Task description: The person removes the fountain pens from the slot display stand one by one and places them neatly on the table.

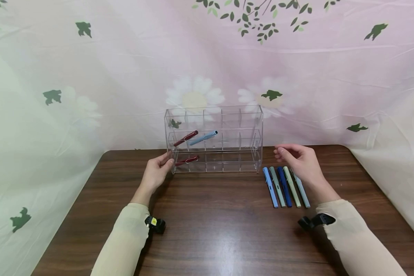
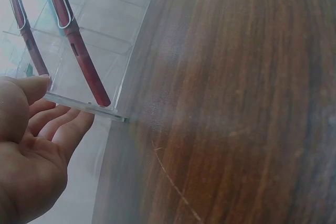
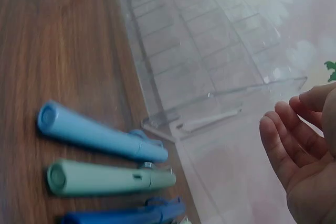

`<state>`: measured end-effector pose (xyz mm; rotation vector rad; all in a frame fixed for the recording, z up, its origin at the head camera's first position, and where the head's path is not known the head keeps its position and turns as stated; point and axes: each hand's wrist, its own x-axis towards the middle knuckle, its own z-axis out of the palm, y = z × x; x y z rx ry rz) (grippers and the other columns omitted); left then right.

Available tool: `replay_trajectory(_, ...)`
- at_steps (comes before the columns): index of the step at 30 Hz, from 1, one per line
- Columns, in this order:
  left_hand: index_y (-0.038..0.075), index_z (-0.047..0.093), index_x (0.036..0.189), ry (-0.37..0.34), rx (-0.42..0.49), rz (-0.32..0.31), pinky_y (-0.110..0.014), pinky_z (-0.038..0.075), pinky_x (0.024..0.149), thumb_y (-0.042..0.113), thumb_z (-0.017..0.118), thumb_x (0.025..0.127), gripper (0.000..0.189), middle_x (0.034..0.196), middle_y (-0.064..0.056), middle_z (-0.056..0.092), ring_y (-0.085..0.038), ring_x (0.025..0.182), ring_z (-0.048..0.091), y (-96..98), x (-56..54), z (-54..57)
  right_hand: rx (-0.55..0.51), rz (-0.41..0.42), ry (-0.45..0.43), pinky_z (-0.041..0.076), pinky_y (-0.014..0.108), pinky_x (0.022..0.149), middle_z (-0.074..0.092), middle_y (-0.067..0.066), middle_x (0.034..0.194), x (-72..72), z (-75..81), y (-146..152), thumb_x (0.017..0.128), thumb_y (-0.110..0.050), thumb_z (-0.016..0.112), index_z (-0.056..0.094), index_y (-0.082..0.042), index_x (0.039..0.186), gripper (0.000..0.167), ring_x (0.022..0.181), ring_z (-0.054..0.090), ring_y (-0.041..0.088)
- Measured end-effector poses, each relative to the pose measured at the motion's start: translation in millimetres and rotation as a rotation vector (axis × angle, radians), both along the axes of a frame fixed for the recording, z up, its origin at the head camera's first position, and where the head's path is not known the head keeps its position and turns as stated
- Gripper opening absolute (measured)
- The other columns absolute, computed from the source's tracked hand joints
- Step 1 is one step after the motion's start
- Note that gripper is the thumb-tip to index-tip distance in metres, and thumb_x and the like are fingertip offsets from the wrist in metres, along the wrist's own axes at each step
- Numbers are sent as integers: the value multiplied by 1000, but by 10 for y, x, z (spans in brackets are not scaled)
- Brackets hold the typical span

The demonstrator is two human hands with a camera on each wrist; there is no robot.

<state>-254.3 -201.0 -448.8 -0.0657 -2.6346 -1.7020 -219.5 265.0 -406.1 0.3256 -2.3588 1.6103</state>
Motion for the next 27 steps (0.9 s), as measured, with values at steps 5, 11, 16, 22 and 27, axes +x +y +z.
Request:
replay_trajectory(5,0,50,158,10,-11,-5,-47,56,115,15,58,113,49,154,-24,59,-34,139,63,7,10,4,15,14,30,68,21,76,78,-18,95,-28,41,-115,108,-9,65,73,15,121,28,82,75,-1)
replay_trajectory(11,0,51,158,12,-18,-6,-48,55,115,16,58,113,48,154,-23,59,-34,139,63,2,8,-3,54,26,33,68,20,77,81,13,105,-60,102,-252,109,-12,66,74,11,122,28,85,76,5)
replay_trajectory(16,-1,51,158,4,1,-1,-46,56,114,15,58,113,49,154,-24,59,-35,139,64,3,0,-4,71,36,35,67,18,77,79,26,110,-91,152,-357,108,-12,67,75,9,123,27,85,76,3)
replay_trajectory(22,-2,50,158,1,13,-10,-47,56,114,14,59,113,49,154,-25,59,-34,138,64,7,0,-1,69,46,68,65,15,78,80,24,107,-158,224,-435,107,-9,67,77,5,123,23,84,76,3)
replay_trajectory(27,-2,49,159,-7,13,-10,-46,56,114,15,58,113,49,155,-24,58,-34,139,63,-3,7,4,81,74,40,65,16,79,80,25,111,-197,289,-531,108,-13,68,77,3,124,25,86,76,1)
